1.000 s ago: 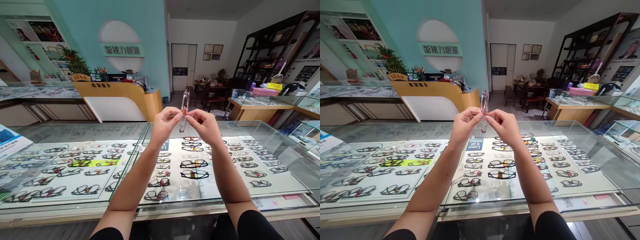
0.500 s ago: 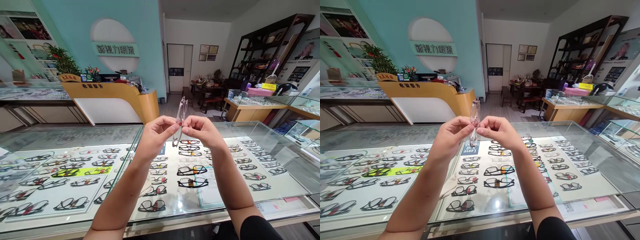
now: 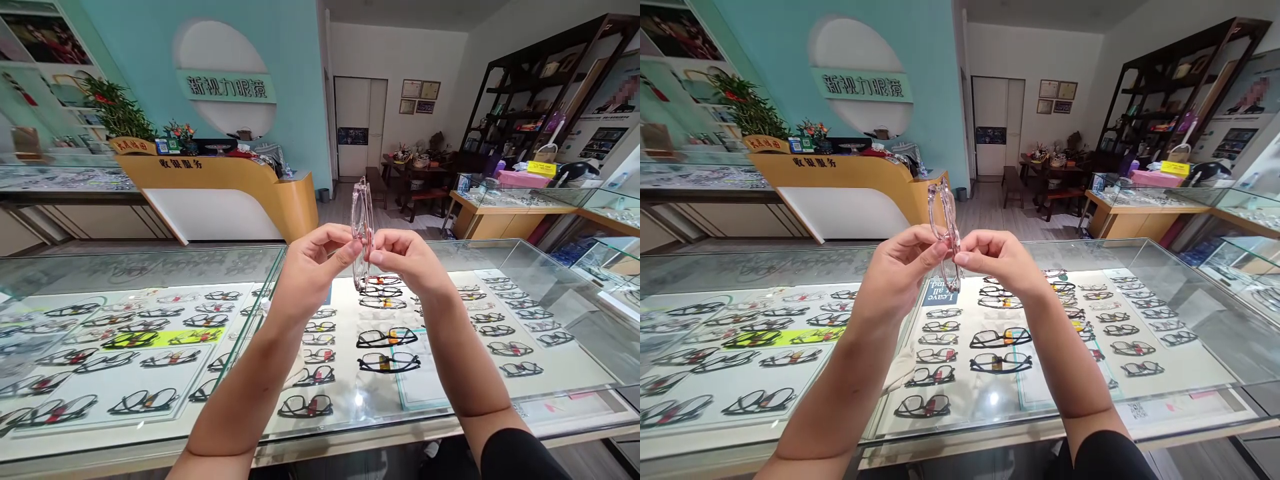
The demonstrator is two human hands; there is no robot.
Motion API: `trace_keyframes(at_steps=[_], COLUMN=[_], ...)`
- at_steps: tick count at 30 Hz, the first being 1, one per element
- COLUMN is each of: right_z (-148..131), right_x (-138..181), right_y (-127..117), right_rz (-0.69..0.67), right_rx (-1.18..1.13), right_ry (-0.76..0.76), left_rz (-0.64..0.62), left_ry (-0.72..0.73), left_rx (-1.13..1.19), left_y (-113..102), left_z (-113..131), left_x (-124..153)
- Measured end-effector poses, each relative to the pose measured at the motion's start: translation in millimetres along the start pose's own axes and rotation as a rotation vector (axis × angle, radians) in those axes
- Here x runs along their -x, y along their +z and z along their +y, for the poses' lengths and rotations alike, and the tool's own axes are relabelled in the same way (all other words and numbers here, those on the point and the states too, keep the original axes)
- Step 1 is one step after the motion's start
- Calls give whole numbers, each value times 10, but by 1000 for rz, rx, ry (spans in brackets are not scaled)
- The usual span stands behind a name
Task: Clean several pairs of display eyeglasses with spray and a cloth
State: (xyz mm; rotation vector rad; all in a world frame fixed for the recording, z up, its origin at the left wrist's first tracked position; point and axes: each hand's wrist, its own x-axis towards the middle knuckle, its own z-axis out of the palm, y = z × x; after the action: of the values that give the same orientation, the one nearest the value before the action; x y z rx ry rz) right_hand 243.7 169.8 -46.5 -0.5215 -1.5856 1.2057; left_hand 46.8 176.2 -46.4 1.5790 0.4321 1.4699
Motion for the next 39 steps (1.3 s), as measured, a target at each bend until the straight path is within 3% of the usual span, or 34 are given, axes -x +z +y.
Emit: trace_keyframes(at_steps=[4,11,17,20,29,35,39], right_z=[3,-71,-59,-44,-72,10,83], right_x=[42,179,215,202,170,176,127], right_y=[-1,28,-54,-120,-27,199,238], right_rz=[76,385,722,795,783,460,418], right_rx=[142,578,766,801,796,683,563], right_ry=[-53,-246,-405,-469,-514,-316,-243], left_rz=[22,137,55,42,99,72,60], left_ry=[35,87,57,43,45,46,38], left_rx=[-69,-329,-443,-494,-508,-500,-492], left_y=[-11,-89,-225,-244,-222,-109,-23], left_z=[14,12,24,60,55,59,40], left_x=[15,2,-22,-14,-29,19,58])
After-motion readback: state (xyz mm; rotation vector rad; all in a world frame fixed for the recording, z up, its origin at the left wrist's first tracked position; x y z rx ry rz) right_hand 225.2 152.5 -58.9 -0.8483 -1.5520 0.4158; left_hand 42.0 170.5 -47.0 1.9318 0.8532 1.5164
